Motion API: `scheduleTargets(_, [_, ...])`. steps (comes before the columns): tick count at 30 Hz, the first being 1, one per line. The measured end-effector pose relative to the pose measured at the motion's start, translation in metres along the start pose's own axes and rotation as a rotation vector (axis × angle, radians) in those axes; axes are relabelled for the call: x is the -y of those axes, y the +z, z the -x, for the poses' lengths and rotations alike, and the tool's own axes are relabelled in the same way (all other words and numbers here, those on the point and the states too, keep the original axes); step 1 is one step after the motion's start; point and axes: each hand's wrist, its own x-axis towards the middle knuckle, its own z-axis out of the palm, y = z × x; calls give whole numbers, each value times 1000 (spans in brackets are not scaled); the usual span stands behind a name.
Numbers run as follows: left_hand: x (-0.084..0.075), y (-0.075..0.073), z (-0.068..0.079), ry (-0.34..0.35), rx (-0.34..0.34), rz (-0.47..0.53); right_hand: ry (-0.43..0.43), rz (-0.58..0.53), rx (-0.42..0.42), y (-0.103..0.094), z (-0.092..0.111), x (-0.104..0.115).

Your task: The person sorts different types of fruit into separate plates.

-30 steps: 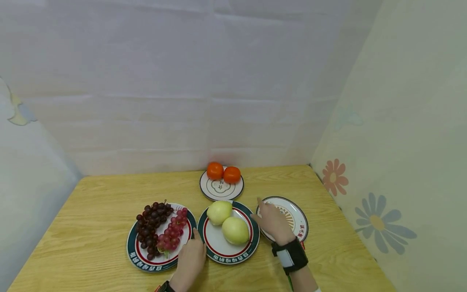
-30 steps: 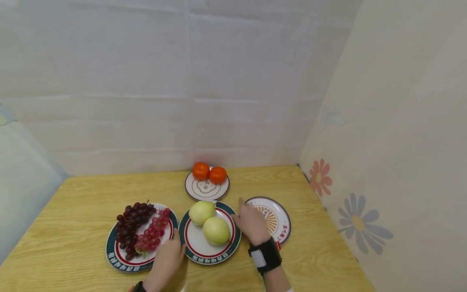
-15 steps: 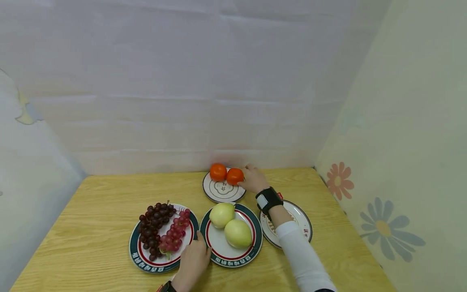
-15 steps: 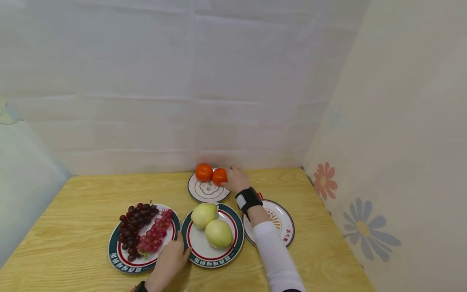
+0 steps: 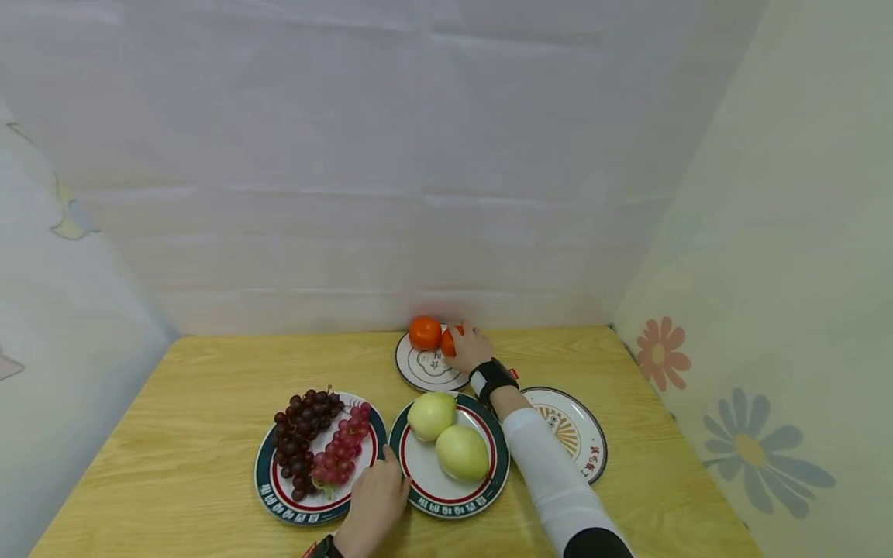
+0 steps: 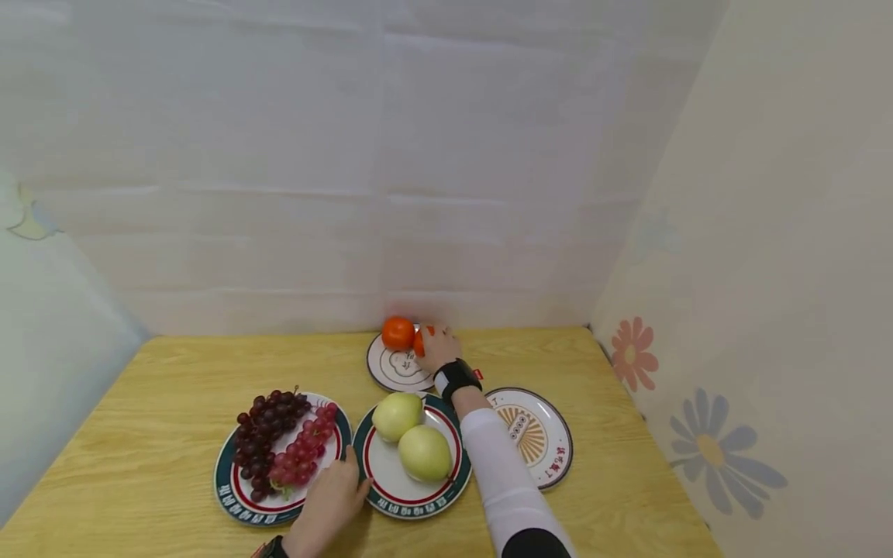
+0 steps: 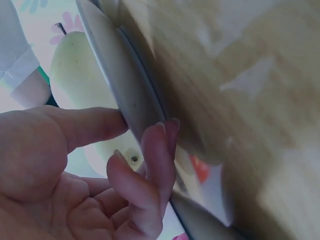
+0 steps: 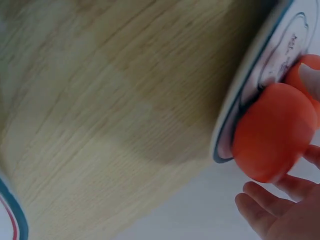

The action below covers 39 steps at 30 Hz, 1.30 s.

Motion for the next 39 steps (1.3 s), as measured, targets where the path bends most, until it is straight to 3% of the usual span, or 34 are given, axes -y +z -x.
scheduleTargets(5, [1, -4, -6, 67, -25, -37, 24, -51, -37, 3, -2, -3])
scheduleTargets(10, [2, -5, -11, 77, -10, -55, 4, -103, -47, -4, 0, -7])
scheduleTargets(16, [4, -6, -16, 54, 32, -73, -48, -177, 11, -51, 18, -13])
scheduleTargets(20, [5, -7, -19, 56, 40, -60, -76, -189, 25, -81, 44, -25])
scheduleTargets(23, [6, -7, -20, 70, 28, -53, -66, -178, 26, -91, 68, -39])
scheduleTargets(28, [7, -7, -22, 89, 2, -72, -9, -142, 22, -85, 106, -62])
scheduleTargets(32, [7, -6, -23, 77, 24, -67, 68, -142, 65, -71, 131, -78])
scheduleTargets(39, [5, -6, -21, 70, 32, -66, 170, -194, 107, -55, 155, -91])
